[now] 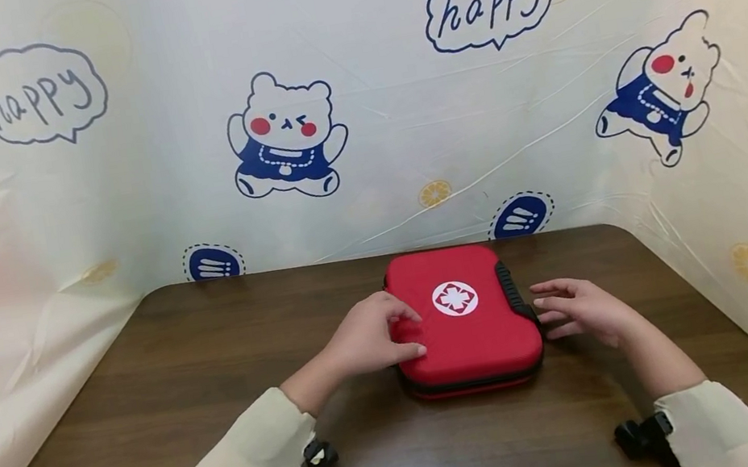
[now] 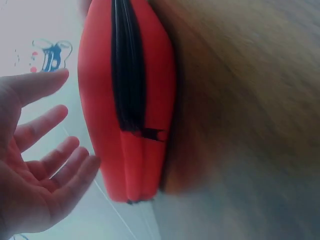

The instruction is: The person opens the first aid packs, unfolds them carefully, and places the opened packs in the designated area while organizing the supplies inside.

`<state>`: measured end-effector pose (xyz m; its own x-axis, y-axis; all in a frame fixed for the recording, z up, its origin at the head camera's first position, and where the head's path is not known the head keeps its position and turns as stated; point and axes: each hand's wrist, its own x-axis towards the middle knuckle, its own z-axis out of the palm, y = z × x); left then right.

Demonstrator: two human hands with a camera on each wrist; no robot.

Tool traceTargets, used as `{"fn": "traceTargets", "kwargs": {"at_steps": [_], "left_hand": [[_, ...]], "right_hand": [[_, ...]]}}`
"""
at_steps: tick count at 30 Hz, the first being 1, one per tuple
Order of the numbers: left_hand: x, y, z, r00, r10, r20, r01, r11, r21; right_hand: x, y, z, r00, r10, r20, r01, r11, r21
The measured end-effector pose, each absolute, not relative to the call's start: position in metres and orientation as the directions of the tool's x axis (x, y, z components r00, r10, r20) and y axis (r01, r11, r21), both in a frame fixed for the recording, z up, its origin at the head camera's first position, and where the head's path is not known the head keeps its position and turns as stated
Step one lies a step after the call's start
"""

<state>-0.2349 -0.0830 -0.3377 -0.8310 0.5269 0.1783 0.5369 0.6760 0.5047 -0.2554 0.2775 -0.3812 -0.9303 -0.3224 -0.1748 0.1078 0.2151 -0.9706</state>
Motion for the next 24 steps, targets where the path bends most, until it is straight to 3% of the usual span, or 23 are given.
{"fn": "traceTargets", "kwargs": {"at_steps": [10,24], "left_hand": [[-0.232,-0.047,-0.333,-0.731,0.679,0.065,0.67,0.697,0.255],[-0.229,-0.004,-0.34,-0.768,0.629,-0.123,0.638,0.768,-0.06]], "right_hand": [[-0.255,0.274,-0.382,-0.904,-0.357,-0.237,0.191,0.16,-0.969],[-0.257,0.277,-0.387,-0.883,-0.419,-0.21,0.144,0.184,-0.972]]}}
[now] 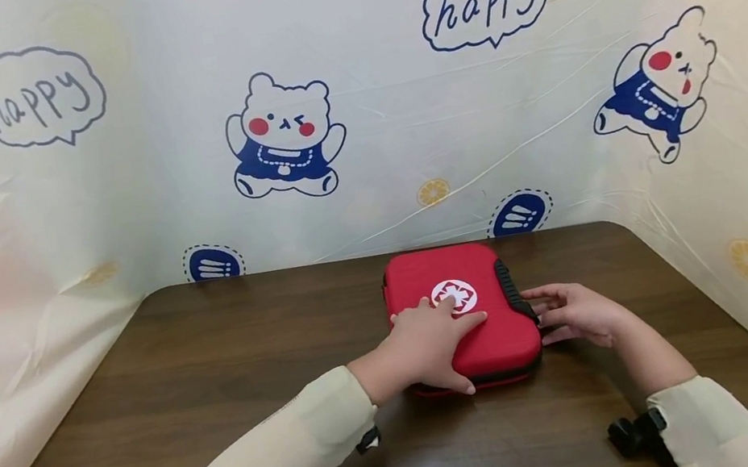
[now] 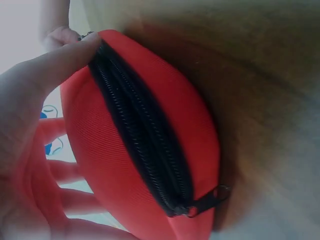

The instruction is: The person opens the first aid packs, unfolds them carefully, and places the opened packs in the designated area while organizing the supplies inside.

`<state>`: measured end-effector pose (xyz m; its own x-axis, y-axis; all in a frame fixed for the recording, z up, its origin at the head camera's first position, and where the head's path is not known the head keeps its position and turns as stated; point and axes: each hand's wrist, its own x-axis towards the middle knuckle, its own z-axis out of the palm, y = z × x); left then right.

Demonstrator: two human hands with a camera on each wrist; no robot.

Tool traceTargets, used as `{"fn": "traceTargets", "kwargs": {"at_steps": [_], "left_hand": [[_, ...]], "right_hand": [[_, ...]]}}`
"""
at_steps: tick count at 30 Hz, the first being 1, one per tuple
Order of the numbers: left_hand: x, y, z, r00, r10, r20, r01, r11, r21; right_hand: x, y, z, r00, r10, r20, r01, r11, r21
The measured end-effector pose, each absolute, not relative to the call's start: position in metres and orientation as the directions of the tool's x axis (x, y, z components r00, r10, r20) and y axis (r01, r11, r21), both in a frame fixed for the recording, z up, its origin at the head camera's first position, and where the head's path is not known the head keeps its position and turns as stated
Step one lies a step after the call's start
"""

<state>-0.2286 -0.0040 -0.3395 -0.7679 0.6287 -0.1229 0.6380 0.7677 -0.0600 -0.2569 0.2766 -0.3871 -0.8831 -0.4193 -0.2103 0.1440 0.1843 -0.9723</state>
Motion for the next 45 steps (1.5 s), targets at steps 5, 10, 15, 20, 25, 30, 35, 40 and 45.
{"fn": "traceTargets", "kwargs": {"at_steps": [5,10,15,20,25,30,35,40,45], "left_hand": [[-0.229,0.007,-0.336,-0.765,0.624,-0.161,0.643,0.751,-0.149],[-0.228,0.01,-0.333,-0.737,0.65,-0.185,0.676,0.704,-0.217],[-0.225,0.009,-0.332,-0.707,0.686,-0.17,0.707,0.678,-0.203],[-0.224,0.005,-0.333,-0.689,0.708,-0.153,0.724,0.663,-0.191],[-0.225,0.0,-0.333,-0.678,0.725,-0.116,0.732,0.654,-0.19],[-0.225,-0.007,-0.331,-0.679,0.729,-0.088,0.732,0.663,-0.155],[-0.224,-0.017,-0.326,-0.687,0.725,-0.052,0.725,0.68,-0.108],[-0.225,-0.029,-0.324,-0.7,0.714,0.009,0.714,0.7,-0.027],[-0.225,-0.042,-0.319,-0.714,0.696,0.07,0.7,0.712,0.059]], "right_hand": [[-0.257,0.278,-0.388,-0.874,-0.439,-0.208,0.146,0.171,-0.974],[-0.256,0.277,-0.388,-0.865,-0.456,-0.212,0.155,0.159,-0.975],[-0.256,0.277,-0.388,-0.868,-0.443,-0.222,0.171,0.152,-0.973],[-0.256,0.279,-0.388,-0.864,-0.448,-0.231,0.195,0.126,-0.973],[-0.256,0.28,-0.388,-0.853,-0.478,-0.21,0.19,0.091,-0.978],[-0.255,0.277,-0.386,-0.846,-0.489,-0.21,0.193,0.086,-0.977],[-0.255,0.273,-0.384,-0.85,-0.481,-0.213,0.188,0.1,-0.977],[-0.255,0.269,-0.384,-0.865,-0.447,-0.228,0.185,0.138,-0.973],[-0.256,0.265,-0.385,-0.88,-0.412,-0.236,0.162,0.208,-0.965]]}}
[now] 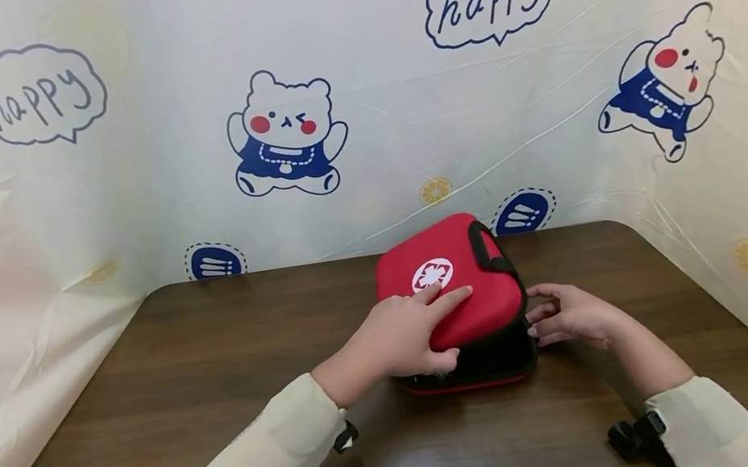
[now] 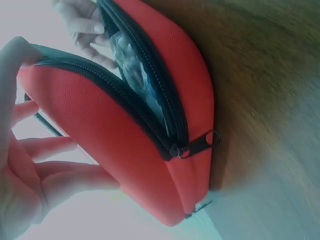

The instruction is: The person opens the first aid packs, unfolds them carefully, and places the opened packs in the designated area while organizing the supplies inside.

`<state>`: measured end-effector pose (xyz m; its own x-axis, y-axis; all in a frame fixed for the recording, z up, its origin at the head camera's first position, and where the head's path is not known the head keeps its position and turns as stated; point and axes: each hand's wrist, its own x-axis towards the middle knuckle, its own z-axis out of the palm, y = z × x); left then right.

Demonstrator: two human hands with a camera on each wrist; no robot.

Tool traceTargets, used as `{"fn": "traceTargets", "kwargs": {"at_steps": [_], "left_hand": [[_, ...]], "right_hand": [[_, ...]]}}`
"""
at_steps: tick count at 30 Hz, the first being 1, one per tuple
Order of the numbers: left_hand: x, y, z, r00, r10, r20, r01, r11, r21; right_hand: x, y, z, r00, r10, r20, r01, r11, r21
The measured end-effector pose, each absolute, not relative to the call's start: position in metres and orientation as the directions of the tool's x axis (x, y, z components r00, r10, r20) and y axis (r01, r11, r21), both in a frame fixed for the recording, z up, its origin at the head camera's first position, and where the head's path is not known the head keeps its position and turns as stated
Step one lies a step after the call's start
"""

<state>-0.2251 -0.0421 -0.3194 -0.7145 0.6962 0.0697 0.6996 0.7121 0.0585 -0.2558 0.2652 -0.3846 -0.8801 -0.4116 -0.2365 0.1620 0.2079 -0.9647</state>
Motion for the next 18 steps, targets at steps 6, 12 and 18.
{"fn": "traceTargets", "kwargs": {"at_steps": [6,12,18], "left_hand": [[-0.224,-0.055,-0.318,-0.72,0.684,0.117,0.694,0.707,0.137],[-0.226,-0.07,-0.32,-0.701,0.674,0.234,0.713,0.673,0.197],[-0.228,-0.084,-0.324,-0.692,0.643,0.328,0.722,0.633,0.28]], "right_hand": [[-0.257,0.265,-0.383,-0.877,-0.423,-0.228,0.119,0.268,-0.956],[-0.257,0.264,-0.382,-0.874,-0.434,-0.218,0.097,0.285,-0.954],[-0.258,0.261,-0.382,-0.878,-0.424,-0.22,0.086,0.312,-0.946]]}}
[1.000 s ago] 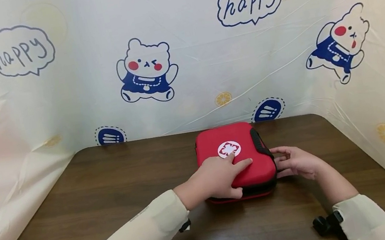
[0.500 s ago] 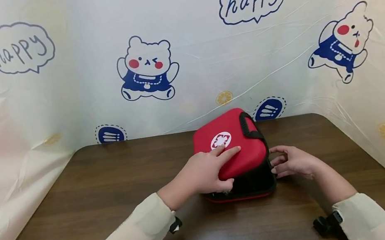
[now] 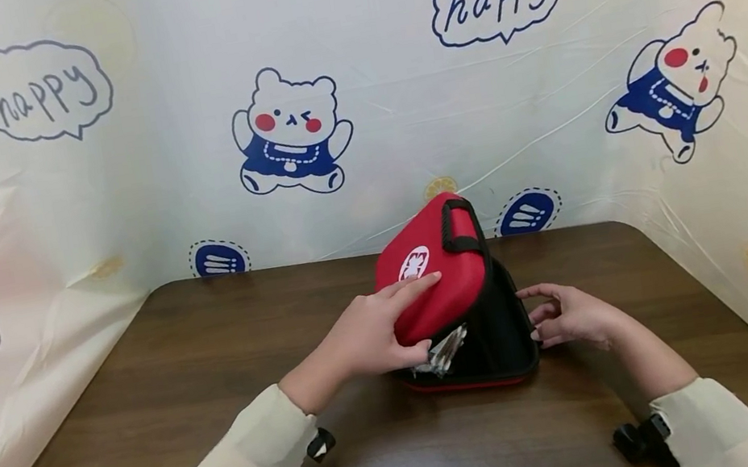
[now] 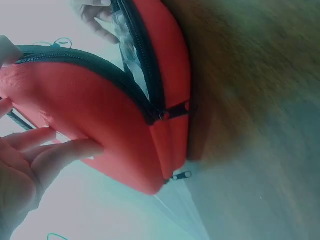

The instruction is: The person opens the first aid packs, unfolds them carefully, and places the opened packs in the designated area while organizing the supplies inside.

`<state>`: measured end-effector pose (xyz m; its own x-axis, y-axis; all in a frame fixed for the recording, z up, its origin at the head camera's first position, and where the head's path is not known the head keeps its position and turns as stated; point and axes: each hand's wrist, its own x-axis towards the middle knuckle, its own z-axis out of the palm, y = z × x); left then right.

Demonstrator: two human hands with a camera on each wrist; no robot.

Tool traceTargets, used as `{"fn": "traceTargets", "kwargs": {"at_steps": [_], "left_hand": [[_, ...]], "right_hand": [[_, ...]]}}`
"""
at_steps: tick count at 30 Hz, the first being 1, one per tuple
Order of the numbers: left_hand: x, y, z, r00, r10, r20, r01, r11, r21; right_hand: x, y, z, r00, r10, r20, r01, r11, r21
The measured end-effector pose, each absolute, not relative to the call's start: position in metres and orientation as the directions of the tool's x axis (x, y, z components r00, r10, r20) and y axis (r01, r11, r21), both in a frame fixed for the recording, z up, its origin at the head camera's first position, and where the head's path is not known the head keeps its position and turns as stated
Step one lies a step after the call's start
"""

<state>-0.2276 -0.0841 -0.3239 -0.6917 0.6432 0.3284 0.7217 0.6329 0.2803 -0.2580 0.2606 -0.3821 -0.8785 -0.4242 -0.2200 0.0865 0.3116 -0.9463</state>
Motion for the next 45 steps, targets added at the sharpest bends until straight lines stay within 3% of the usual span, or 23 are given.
{"fn": "traceTargets", "kwargs": {"at_steps": [18,28,33,40,45], "left_hand": [[-0.218,-0.121,-0.321,-0.811,0.436,0.39,0.58,0.512,0.633],[-0.204,-0.139,-0.325,-0.83,0.34,0.442,0.558,0.522,0.646],[-0.197,-0.15,-0.322,-0.857,0.255,0.447,0.514,0.478,0.713],[-0.194,-0.167,-0.309,-0.922,0.04,0.386,0.379,0.306,0.874],[-0.192,-0.181,-0.306,-0.957,-0.066,0.282,0.254,0.273,0.928]], "right_hand": [[-0.255,0.255,-0.38,-0.896,-0.399,-0.196,0.057,0.334,-0.941],[-0.254,0.253,-0.381,-0.894,-0.401,-0.2,0.055,0.344,-0.937],[-0.254,0.252,-0.379,-0.897,-0.399,-0.19,0.038,0.36,-0.932],[-0.254,0.25,-0.378,-0.905,-0.384,-0.184,0.022,0.389,-0.921],[-0.254,0.249,-0.379,-0.913,-0.361,-0.19,0.024,0.417,-0.909]]}}
